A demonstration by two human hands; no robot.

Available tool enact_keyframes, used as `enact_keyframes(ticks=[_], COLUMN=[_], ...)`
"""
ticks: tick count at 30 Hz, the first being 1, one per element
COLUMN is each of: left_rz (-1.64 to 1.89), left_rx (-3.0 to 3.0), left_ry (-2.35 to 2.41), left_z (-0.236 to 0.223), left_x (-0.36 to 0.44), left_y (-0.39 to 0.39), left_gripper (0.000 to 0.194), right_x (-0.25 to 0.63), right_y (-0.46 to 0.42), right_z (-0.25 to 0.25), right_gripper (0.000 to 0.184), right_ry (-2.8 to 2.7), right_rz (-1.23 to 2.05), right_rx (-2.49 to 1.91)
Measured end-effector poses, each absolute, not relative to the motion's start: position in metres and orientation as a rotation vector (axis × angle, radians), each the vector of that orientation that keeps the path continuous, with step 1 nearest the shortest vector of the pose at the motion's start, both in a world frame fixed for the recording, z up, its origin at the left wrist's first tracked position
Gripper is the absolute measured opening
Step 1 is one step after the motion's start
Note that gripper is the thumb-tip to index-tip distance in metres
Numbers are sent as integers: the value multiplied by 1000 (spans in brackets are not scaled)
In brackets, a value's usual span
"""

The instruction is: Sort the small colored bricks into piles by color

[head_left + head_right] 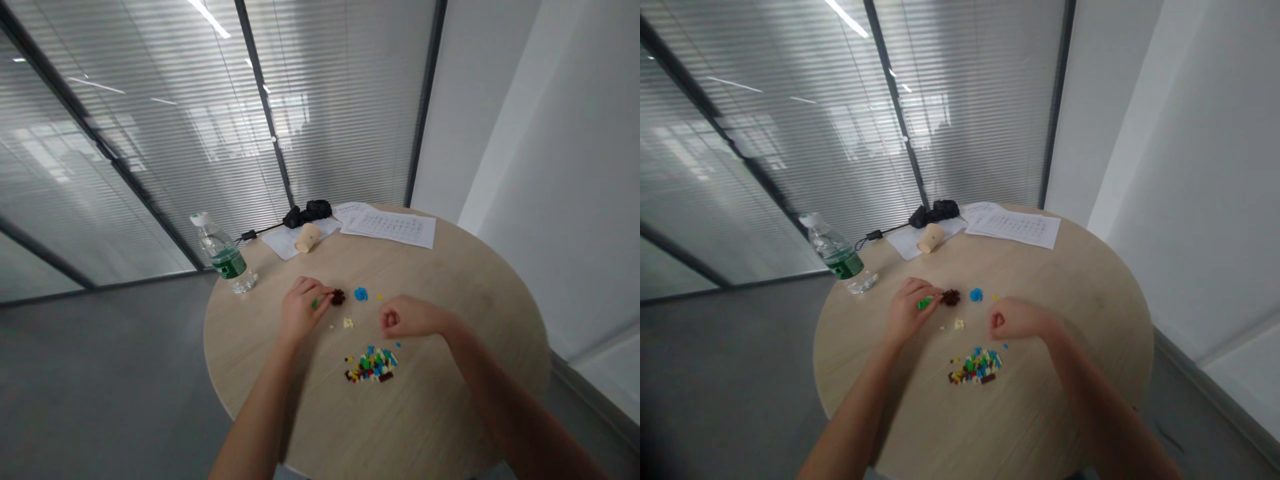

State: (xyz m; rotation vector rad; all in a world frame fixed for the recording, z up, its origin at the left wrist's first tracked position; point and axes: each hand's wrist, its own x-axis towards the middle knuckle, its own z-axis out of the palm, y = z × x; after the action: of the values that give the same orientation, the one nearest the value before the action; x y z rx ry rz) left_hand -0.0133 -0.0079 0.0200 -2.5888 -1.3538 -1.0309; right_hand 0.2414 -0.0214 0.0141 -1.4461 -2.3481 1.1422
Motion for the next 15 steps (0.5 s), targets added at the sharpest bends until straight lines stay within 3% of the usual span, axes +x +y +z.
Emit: enact_keyframes(ticks=[7, 15], left_rz=[-710, -475], left_rx=[-2183, -2173], left_ry=[-1997, -2167], left_z=[15, 13], left_x=[-39, -36], left_y=[2, 0], left_gripper=[22, 24], right_x=[247, 245], right_y=[-26, -27], right_z=[22, 19], right_gripper=[10, 6], right_ry=[-2501, -2492], right_rz=[1117, 1122], right_rx=[-1682, -1702])
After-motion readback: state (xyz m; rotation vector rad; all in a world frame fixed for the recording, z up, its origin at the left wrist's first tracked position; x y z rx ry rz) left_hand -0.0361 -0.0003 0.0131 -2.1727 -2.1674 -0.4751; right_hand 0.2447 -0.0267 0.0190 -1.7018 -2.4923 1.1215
